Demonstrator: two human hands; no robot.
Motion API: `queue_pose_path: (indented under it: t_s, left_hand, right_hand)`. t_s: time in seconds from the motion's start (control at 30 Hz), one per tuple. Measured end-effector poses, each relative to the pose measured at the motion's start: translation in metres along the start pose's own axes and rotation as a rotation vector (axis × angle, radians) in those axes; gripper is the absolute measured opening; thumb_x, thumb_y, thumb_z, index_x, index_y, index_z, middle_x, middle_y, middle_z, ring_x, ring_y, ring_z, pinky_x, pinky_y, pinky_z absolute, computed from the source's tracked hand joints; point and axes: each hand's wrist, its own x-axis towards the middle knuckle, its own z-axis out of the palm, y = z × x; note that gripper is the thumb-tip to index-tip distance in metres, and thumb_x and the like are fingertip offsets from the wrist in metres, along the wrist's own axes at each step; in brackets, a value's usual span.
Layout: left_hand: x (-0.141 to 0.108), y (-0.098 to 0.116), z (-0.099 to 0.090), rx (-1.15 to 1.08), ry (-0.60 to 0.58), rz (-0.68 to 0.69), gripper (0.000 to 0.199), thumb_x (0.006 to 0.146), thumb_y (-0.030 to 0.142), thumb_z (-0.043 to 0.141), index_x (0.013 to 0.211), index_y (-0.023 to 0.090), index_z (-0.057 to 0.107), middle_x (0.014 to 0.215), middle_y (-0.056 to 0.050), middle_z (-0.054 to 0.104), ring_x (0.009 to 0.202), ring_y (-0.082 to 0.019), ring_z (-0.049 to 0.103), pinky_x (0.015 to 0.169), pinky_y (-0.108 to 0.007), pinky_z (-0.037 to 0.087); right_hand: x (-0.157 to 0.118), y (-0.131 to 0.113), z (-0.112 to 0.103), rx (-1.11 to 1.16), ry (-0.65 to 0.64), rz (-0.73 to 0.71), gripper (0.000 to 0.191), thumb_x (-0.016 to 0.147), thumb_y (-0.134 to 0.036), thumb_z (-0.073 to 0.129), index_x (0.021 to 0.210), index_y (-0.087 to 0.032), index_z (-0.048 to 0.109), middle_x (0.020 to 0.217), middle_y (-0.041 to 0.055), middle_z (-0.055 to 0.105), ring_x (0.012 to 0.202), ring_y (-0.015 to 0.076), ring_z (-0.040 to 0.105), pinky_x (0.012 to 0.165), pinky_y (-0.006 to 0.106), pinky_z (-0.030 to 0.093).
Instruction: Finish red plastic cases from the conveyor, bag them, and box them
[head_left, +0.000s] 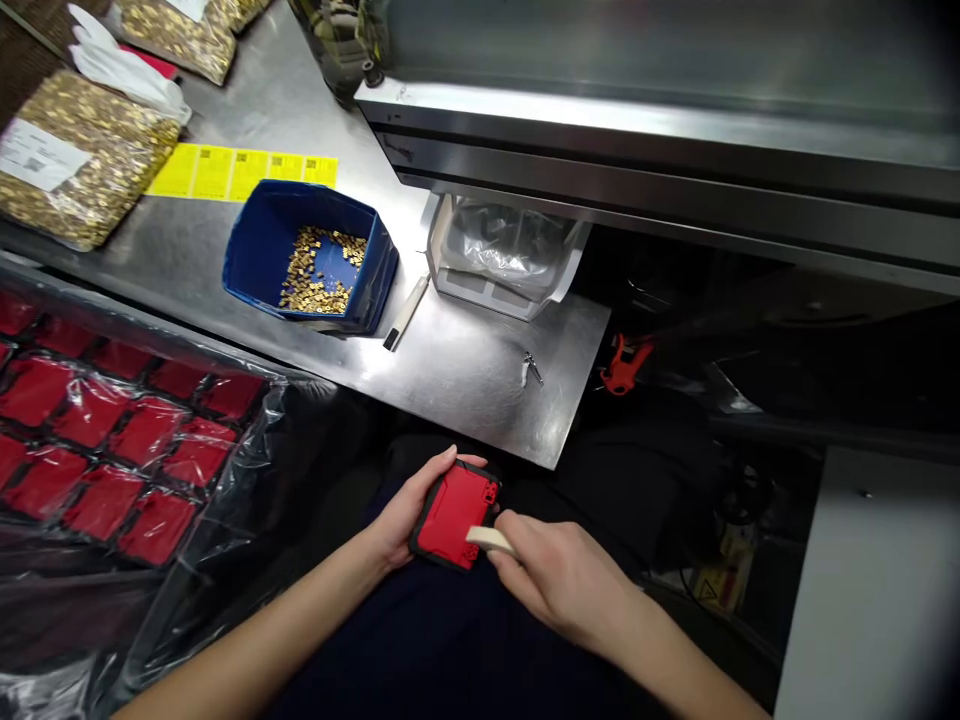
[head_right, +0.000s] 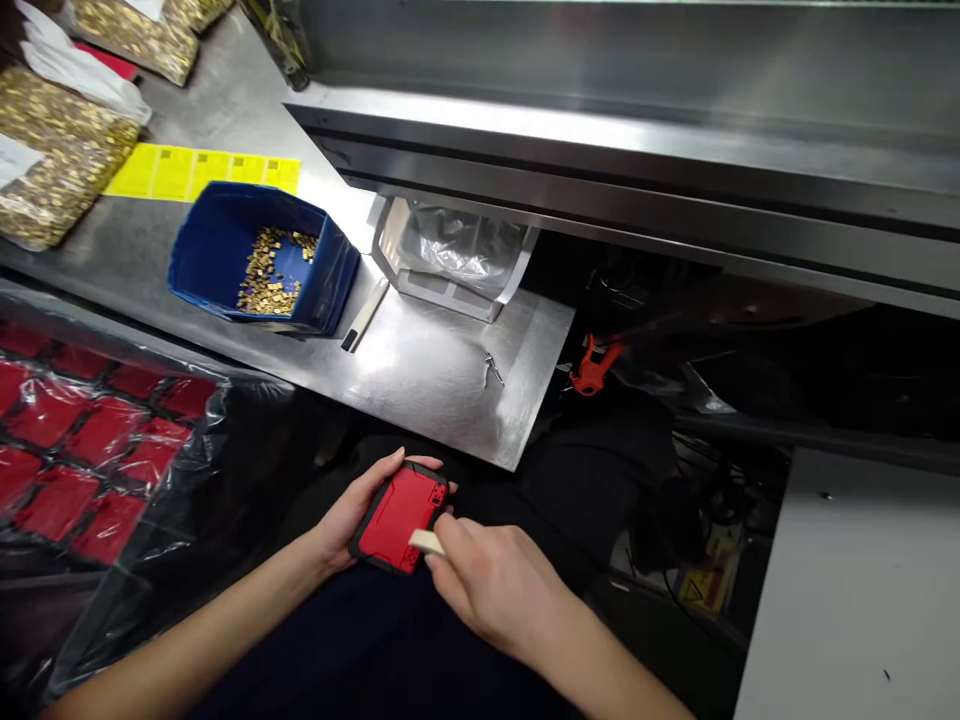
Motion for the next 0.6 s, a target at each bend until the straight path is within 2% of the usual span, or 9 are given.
queue_pose_path:
  t_s: [0.1,0.17,0.23,0.43,0.6]
  left_hand:
    - [0.002,-0.002,0.005,0.116,0.089,-0.01,0.052,0.091,0.061,0.066,0.116,0.015,0.07,0.098,-0.014,0.078,0.087,-0.03,0.076,0.079,-0.038,0.06]
    - [0.004,-0.003,0.005,0.135,0.116,-0.013,0.055,0.089,0.064,0.067,0.114,0.015,0.07,0.097,-0.014,0.078,0.086,-0.029,0.075,0.076,-0.036,0.06]
    - [0.006,-0.003,0.003,0.117,0.12,-0.02,0.056,0.089,0.065,0.066,0.113,0.015,0.07,0.098,-0.014,0.078,0.086,-0.028,0.075,0.075,-0.034,0.059]
    - [0.005,-0.004,0.004,0.168,0.113,0.022,0.054,0.087,0.063,0.069,0.112,0.016,0.071,0.098,-0.013,0.078,0.083,-0.025,0.074,0.072,-0.031,0.057]
    - [0.004,-0.004,0.005,0.198,0.131,0.044,0.054,0.088,0.064,0.068,0.113,0.016,0.071,0.097,-0.012,0.078,0.084,-0.026,0.073,0.073,-0.032,0.057]
  right_hand:
    - [0.017,-0.004,0.014,-0.211,0.029,-0.044,0.018,0.108,-0.032,0.044,0.098,-0.022,0.056,0.081,-0.0011,0.072,0.061,0.0165,0.066,0.054,0.032,0.023]
    - [0.023,-0.003,0.016,-0.265,0.062,-0.036,0.025,0.109,-0.036,0.041,0.097,-0.022,0.057,0.079,-0.0012,0.073,0.06,0.0166,0.067,0.052,0.033,0.019]
    - [0.022,0.0,0.015,-0.269,0.073,-0.027,0.026,0.11,-0.038,0.04,0.098,-0.023,0.057,0.079,-0.0016,0.074,0.06,0.0163,0.069,0.052,0.033,0.019]
    - [0.008,0.003,0.018,-0.291,0.035,-0.001,0.012,0.106,-0.029,0.049,0.098,-0.023,0.056,0.076,-0.0032,0.074,0.059,0.0161,0.069,0.051,0.033,0.018]
    - [0.014,0.001,0.022,-0.302,0.087,0.002,0.018,0.108,-0.034,0.046,0.099,-0.023,0.057,0.08,-0.0023,0.075,0.061,0.0161,0.071,0.051,0.033,0.017]
